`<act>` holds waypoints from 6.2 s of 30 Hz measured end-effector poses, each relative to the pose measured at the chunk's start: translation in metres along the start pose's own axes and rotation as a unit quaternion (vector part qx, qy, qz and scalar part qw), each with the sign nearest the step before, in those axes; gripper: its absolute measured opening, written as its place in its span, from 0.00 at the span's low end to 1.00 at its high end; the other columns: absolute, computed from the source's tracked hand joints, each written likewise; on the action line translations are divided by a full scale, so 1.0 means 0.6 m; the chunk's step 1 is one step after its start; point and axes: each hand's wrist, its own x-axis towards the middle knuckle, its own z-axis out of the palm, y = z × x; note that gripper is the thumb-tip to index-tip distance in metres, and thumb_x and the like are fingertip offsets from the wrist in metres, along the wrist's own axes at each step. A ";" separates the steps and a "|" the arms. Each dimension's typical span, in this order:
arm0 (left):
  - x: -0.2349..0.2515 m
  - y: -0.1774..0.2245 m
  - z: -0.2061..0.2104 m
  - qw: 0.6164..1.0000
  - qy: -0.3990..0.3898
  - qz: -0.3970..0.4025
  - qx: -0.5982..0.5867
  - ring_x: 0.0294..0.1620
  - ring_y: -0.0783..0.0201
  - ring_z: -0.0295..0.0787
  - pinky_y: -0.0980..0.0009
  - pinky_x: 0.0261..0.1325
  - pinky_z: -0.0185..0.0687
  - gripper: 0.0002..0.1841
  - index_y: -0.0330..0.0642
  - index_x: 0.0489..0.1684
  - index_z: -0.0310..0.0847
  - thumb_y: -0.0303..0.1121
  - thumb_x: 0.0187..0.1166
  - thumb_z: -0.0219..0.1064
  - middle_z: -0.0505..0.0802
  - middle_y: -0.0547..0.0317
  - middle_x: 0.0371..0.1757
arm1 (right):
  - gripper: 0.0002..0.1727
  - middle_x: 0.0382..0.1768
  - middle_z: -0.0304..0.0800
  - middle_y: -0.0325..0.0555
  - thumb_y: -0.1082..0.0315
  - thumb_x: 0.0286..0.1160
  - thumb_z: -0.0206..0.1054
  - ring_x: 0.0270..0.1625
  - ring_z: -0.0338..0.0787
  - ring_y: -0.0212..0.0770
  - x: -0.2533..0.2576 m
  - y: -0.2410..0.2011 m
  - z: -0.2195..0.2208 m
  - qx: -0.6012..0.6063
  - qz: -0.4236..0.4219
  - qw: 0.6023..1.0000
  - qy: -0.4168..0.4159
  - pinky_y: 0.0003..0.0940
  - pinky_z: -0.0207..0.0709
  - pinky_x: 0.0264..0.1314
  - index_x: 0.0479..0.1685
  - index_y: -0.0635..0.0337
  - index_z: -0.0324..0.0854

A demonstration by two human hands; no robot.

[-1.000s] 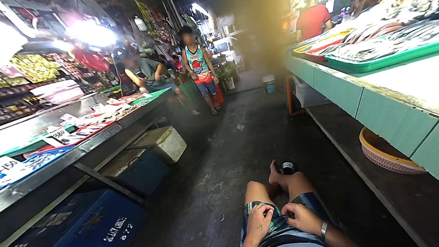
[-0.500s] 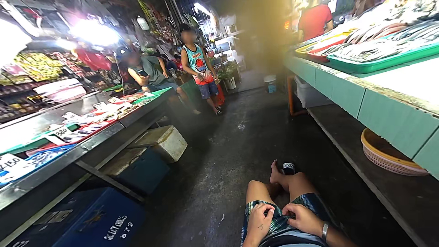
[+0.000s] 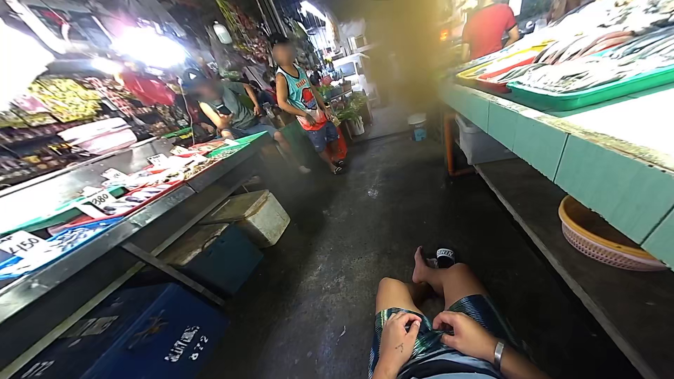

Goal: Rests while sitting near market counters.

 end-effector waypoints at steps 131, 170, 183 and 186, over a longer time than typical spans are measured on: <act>0.003 0.008 0.002 1.000 -0.006 0.013 -0.006 0.63 0.75 0.86 0.63 0.74 0.75 0.15 0.60 0.48 0.94 0.49 0.84 0.59 0.95 0.76 0.52 | 0.15 0.53 0.92 0.45 0.62 0.71 0.72 0.57 0.90 0.40 -0.007 -0.002 -0.005 0.010 0.011 1.000 0.006 0.42 0.82 0.67 0.56 0.54 0.88; 0.009 0.014 0.009 1.000 -0.012 0.017 -0.005 0.61 0.76 0.85 0.64 0.74 0.75 0.15 0.61 0.48 0.94 0.49 0.84 0.60 0.94 0.77 0.52 | 0.15 0.52 0.92 0.45 0.63 0.70 0.72 0.57 0.90 0.40 -0.008 0.017 -0.002 0.006 0.004 1.000 0.023 0.42 0.82 0.67 0.55 0.54 0.89; -0.004 -0.010 -0.007 1.000 0.008 -0.015 -0.017 0.63 0.76 0.85 0.65 0.74 0.76 0.14 0.61 0.48 0.94 0.47 0.84 0.60 0.95 0.76 0.53 | 0.16 0.54 0.92 0.45 0.62 0.71 0.71 0.59 0.90 0.41 0.011 -0.010 0.001 -0.016 -0.001 1.000 -0.019 0.44 0.82 0.69 0.57 0.54 0.88; 0.001 -0.001 -0.001 1.000 0.005 -0.002 -0.013 0.62 0.76 0.85 0.65 0.73 0.76 0.14 0.61 0.48 0.94 0.48 0.84 0.60 0.95 0.76 0.52 | 0.16 0.53 0.92 0.45 0.62 0.71 0.71 0.58 0.90 0.41 0.002 -0.002 -0.002 -0.010 0.006 1.000 -0.008 0.44 0.82 0.68 0.57 0.54 0.89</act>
